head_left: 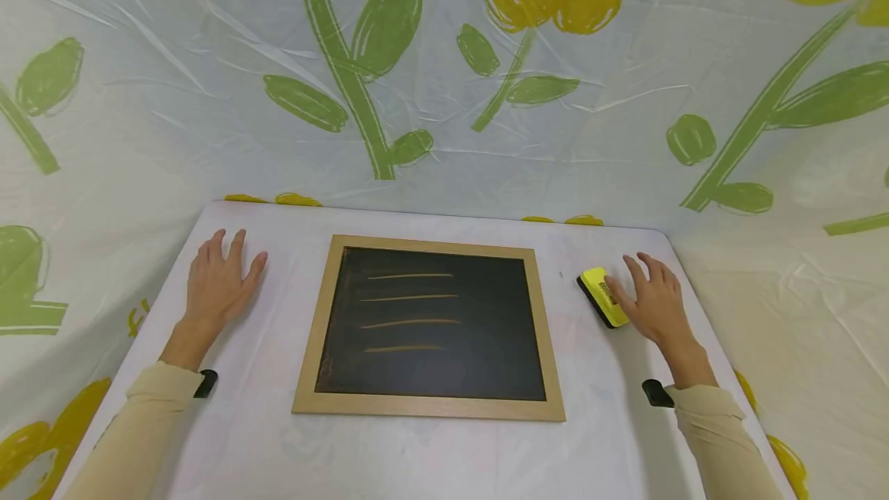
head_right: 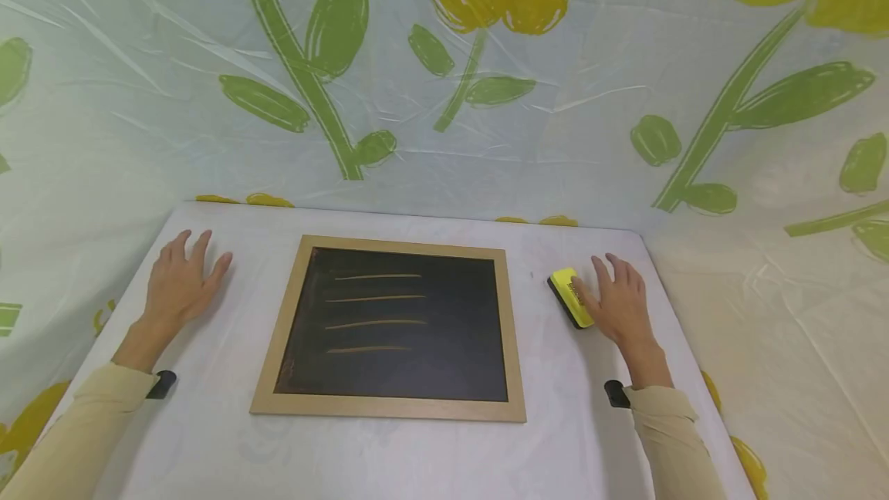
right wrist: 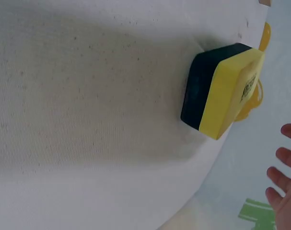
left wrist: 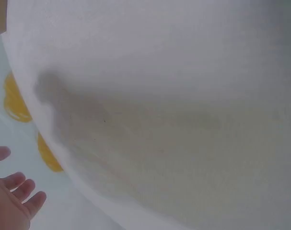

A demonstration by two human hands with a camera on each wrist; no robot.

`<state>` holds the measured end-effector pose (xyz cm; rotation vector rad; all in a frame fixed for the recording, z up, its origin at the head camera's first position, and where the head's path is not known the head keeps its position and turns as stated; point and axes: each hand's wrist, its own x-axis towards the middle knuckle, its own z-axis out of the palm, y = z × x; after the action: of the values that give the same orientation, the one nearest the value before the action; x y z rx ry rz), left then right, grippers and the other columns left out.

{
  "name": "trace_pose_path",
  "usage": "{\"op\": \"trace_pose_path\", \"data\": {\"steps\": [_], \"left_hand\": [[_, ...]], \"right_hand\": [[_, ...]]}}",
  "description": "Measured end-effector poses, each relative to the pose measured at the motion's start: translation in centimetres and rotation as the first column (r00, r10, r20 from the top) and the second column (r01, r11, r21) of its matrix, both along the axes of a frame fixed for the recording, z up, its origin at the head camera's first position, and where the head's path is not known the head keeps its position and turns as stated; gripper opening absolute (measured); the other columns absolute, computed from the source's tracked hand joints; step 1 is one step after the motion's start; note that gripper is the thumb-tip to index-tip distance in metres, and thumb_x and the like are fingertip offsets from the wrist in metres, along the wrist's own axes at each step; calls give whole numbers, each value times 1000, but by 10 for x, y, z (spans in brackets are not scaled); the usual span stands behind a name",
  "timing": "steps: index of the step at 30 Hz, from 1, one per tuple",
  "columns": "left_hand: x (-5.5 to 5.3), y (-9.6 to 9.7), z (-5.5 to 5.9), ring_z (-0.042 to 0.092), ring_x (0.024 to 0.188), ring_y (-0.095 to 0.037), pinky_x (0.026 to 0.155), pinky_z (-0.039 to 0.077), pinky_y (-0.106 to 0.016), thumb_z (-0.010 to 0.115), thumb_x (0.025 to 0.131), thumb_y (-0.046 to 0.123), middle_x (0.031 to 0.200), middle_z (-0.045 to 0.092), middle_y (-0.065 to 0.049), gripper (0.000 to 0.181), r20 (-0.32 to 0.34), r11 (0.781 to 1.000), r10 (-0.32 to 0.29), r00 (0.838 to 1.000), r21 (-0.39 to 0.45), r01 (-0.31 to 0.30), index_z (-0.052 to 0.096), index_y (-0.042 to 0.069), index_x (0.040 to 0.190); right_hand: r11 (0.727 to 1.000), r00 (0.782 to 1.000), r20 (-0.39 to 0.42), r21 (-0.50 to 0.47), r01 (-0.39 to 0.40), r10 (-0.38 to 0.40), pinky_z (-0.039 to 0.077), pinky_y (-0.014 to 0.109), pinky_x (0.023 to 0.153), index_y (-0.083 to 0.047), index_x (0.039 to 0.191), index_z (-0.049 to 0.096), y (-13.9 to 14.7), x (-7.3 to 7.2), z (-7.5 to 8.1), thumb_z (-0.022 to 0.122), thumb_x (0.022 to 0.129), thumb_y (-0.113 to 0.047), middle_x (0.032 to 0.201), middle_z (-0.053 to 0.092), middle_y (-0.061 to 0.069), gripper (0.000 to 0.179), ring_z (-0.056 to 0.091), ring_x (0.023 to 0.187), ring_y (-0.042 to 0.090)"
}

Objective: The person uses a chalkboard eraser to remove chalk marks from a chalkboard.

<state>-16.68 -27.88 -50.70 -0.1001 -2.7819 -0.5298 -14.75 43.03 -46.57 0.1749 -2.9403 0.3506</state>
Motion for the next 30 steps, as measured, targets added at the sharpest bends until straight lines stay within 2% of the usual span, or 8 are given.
{"op": "trace_pose_path", "data": {"steps": [7,16,23,30], "left_hand": [[4,4,-1,47,114,-58,89,40,-69,49,107,35,136,44,-39,56,-25,998,-10,1000,70,11,50,-13,137],[9,18,-3,50,111,-55,91,42,-67,51,107,32,128,51,-35,52,-78,986,-19,997,167,32,54,-13,133],[12,30,-2,51,116,-52,91,43,-67,48,109,34,127,53,-34,52,-30,975,-8,1000,223,15,53,-10,136],[16,42,-4,57,102,-41,85,47,-56,49,109,33,120,56,-30,53,34,949,-18,999,316,7,51,-11,138]], "right_hand": [[997,994,-93,-53,-54,49,24,72,109,11,137,50,3,-2,0,59,103,-28,141,41,38,52,35,130,59],[989,992,-126,-145,-40,22,30,71,105,15,130,53,14,-1,-3,64,101,-17,134,45,40,44,40,124,59],[985,994,-107,-173,-20,1,32,72,101,15,130,53,18,0,-4,64,101,-15,131,47,41,43,41,122,60],[978,999,-27,-205,37,-44,38,70,92,14,134,52,24,0,-10,60,105,-19,131,47,39,45,45,116,55]]}}
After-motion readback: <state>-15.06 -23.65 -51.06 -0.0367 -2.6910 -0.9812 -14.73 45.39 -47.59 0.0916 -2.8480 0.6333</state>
